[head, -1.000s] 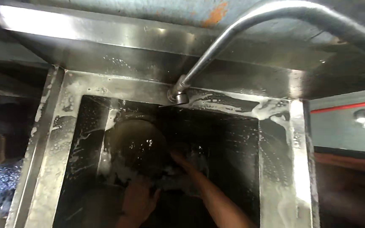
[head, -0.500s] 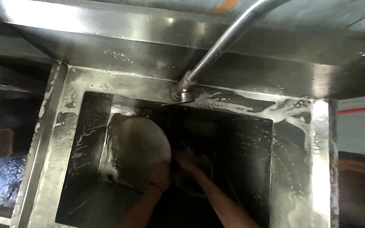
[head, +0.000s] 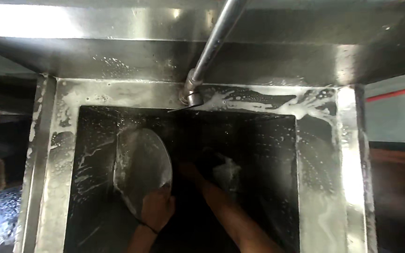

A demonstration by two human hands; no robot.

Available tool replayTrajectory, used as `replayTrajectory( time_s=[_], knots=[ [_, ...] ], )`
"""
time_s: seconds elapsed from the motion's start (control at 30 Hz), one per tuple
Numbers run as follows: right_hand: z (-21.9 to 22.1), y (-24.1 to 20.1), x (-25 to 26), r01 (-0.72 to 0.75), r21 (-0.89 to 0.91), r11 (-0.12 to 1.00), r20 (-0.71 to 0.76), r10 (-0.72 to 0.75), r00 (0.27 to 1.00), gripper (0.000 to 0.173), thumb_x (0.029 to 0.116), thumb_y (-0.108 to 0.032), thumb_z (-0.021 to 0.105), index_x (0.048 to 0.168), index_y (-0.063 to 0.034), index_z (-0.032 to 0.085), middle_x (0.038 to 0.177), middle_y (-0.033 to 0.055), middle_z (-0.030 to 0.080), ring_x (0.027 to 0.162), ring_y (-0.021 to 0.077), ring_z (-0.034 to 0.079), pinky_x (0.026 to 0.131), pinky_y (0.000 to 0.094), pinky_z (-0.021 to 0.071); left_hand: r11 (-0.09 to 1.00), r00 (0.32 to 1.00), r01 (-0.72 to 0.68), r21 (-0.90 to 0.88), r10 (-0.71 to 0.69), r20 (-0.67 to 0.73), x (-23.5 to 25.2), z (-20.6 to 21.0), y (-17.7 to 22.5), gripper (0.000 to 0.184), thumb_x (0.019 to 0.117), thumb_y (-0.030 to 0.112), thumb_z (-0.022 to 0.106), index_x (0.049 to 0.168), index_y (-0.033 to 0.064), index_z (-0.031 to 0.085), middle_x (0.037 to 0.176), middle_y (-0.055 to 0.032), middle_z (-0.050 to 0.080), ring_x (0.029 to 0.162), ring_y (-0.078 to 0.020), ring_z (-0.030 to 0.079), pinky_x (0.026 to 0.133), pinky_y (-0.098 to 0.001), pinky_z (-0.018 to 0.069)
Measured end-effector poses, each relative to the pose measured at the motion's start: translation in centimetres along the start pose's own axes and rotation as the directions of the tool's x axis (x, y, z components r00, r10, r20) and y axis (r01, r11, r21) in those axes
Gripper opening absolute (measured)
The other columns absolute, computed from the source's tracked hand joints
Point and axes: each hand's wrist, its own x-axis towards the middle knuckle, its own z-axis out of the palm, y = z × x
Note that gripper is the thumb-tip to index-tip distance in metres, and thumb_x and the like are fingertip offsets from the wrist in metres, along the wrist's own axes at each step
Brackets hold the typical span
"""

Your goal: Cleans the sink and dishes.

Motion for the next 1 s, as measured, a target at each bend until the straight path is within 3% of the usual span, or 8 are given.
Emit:
replayTrajectory(
  time_s=[0.27,0.37,0.47,0.6,0.73,0.8,0.9,1.0],
  knots=[
    [0.8,0.0,1.1,0.07,-0.1,0.992,0.0,-0.07,0.998,0.039,0.1083,-0.025,0.047,0.14,-0.0068,0.061,0.143,0.0201,0.06,0.133,0.0399,0.055,0.112,0.0594,0.0424,0.999,0.987,-0.034,-0.03,0.029,-0.156,-0.9,0.4,-1.8,0.035,0.0976,0.031,0.057,0.115,0.0048,0.073,0.091,-0.0149,0.074,0.086,-0.0337,0.073,0.079,-0.0552,0.0572],
    [1.0,-0.3,1.1,0.024,-0.026,0.999,-0.106,-0.027,0.994,0.044,0.109,-0.032,0.047,0.147,-0.0118,0.054,0.139,0.0204,0.062,0.128,0.0403,0.06,0.106,0.0605,0.0477,0.999,0.985,-0.041,-0.003,0.04,-0.166,-1.2,0.3,-2.4,0.033,0.0974,0.032,0.057,0.105,0.004,0.073,0.088,-0.0143,0.073,0.084,-0.0332,0.072,0.077,-0.0543,0.057],
    [3.7,1.5,2.9,0.123,0.013,0.992,-0.277,-0.115,0.954,0.04,0.1067,-0.034,0.052,0.137,-0.0096,0.063,0.127,0.0216,0.068,0.116,0.0416,0.066,0.097,0.0631,0.0529,0.999,0.978,-0.042,0.017,0.045,-0.206,-1.5,0.5,-3.2,0.032,0.0959,0.033,0.059,0.094,0.004,0.073,0.083,-0.0139,0.072,0.081,-0.0327,0.072,0.075,-0.0544,0.0571],
    [1.0,-1.5,1.5,0.092,-0.188,0.978,-0.011,-0.096,0.995,0.031,0.1067,-0.013,0.051,0.132,-0.0036,0.065,0.136,0.0222,0.063,0.129,0.0414,0.058,0.108,0.0586,0.0469,0.999,0.965,-0.053,-0.009,0.049,-0.257,-1.8,0.5,-3.9,0.032,0.0939,0.032,0.06,0.086,0.0034,0.072,0.077,-0.0131,0.07,0.076,-0.0318,0.071,0.071,-0.0536,0.0567],
    [6.0,2.3,5.1,0.213,-0.194,0.957,-0.281,-0.263,0.923,0.028,0.0991,-0.019,0.064,0.124,-0.0091,0.07,0.118,0.02,0.071,0.104,0.0413,0.069,0.088,0.0631,0.0569,0.999,0.962,-0.042,-0.007,0.039,-0.27,-1.9,0.3,-3.9,0.032,0.0937,0.032,0.061,0.088,0.0028,0.072,0.077,-0.0142,0.07,0.076,-0.0332,0.071,0.07,-0.054,0.057],
    [6.3,2.2,5.6,0.203,-0.15,0.968,-0.297,-0.24,0.924,0.029,0.1022,-0.021,0.059,0.127,-0.0098,0.069,0.122,0.019,0.07,0.109,0.0407,0.068,0.092,0.063,0.0555,0.998,0.954,-0.055,-0.006,0.051,-0.296,-1.9,0.5,-4.0,0.03,0.0928,0.031,0.061,0.086,0.0031,0.071,0.075,-0.0135,0.069,0.073,-0.0327,0.071,0.068,-0.0534,0.0566],
    [0.6,-2.5,2.1,0.078,-0.13,0.988,0.0,-0.078,0.997,0.038,0.1088,-0.018,0.047,0.144,-0.0079,0.058,0.145,0.0191,0.058,0.135,0.04,0.054,0.112,0.0601,0.0424,0.997,0.937,-0.075,-0.003,0.069,-0.343,-1.8,0.5,-4.0,0.028,0.0909,0.029,0.062,0.084,0.0029,0.071,0.074,-0.0134,0.069,0.071,-0.0327,0.071,0.066,-0.0535,0.0568],
    [4.3,1.1,4.9,0.253,-0.184,0.95,-0.288,-0.298,0.91,0.03,0.1009,-0.021,0.06,0.126,-0.0076,0.07,0.125,0.018,0.069,0.114,0.0391,0.067,0.096,0.0604,0.0548,0.999,0.944,-0.036,-0.019,0.028,-0.329,-2.0,0.1,-4.0,0.03,0.0915,0.03,0.062,0.087,0.0027,0.072,0.077,-0.0139,0.07,0.075,-0.0326,0.071,0.07,-0.0537,0.0569]
  ],
)
